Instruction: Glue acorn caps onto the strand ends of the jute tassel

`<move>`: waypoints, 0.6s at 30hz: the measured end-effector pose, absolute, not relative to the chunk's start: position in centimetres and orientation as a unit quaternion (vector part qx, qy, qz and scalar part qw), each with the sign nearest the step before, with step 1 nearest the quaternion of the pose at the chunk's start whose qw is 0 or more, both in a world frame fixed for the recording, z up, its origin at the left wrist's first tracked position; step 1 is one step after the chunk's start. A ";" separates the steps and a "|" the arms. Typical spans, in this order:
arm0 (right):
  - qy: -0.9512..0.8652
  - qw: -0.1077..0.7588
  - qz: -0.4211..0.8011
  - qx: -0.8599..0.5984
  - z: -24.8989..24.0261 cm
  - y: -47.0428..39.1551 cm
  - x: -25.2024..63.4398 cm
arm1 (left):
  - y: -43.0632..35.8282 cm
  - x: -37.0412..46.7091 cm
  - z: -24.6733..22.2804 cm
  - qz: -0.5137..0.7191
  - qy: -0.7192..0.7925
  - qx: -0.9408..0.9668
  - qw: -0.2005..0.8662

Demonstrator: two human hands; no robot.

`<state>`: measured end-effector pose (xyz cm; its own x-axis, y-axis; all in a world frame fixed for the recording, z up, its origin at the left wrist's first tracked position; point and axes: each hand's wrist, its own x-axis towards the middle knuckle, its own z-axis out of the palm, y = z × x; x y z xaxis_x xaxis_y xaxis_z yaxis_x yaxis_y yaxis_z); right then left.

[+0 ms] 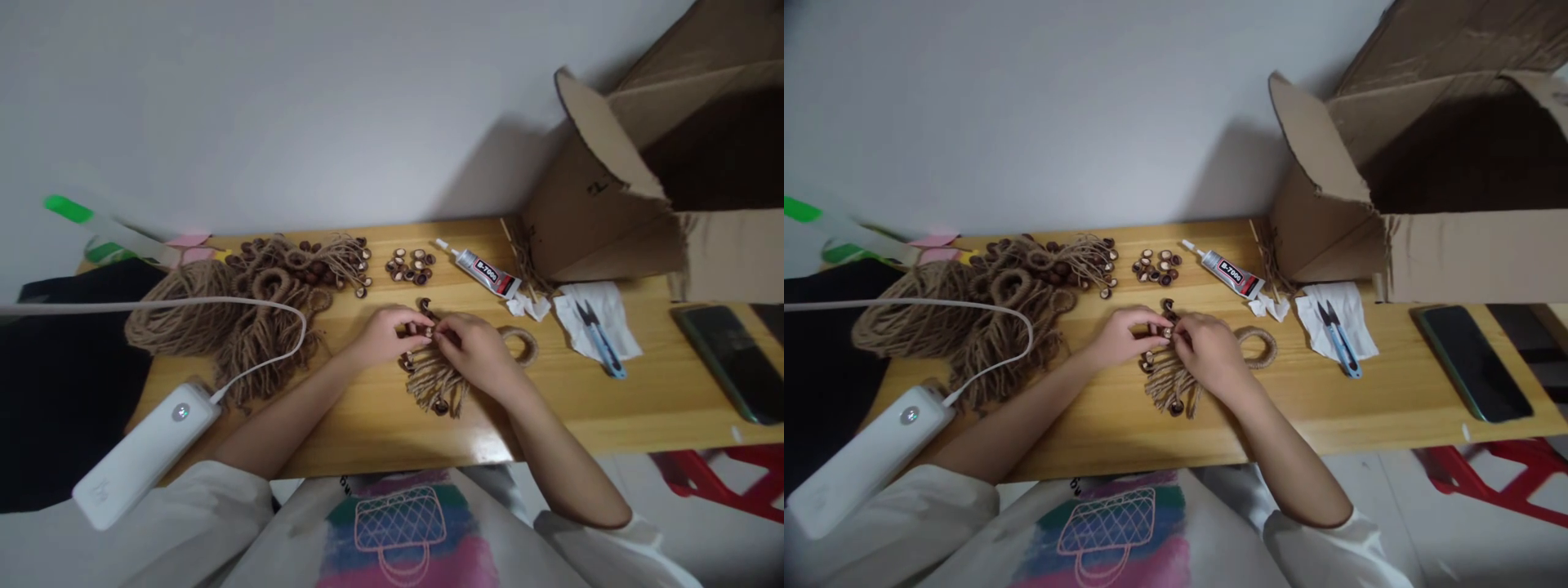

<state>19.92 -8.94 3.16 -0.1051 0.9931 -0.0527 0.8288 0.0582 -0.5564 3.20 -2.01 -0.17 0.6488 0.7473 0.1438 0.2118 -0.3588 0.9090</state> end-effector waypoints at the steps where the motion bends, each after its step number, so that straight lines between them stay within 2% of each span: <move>1: -0.706 0.178 0.235 -0.644 3.2 -8.9 19.9 | -2.0 3.2 -0.2 0.285 0.307 0.775 0.474; 18: -0.711 0.195 0.194 -0.648 3.5 -9.3 19.9 | -2.0 3.2 -0.3 0.280 0.322 0.763 0.485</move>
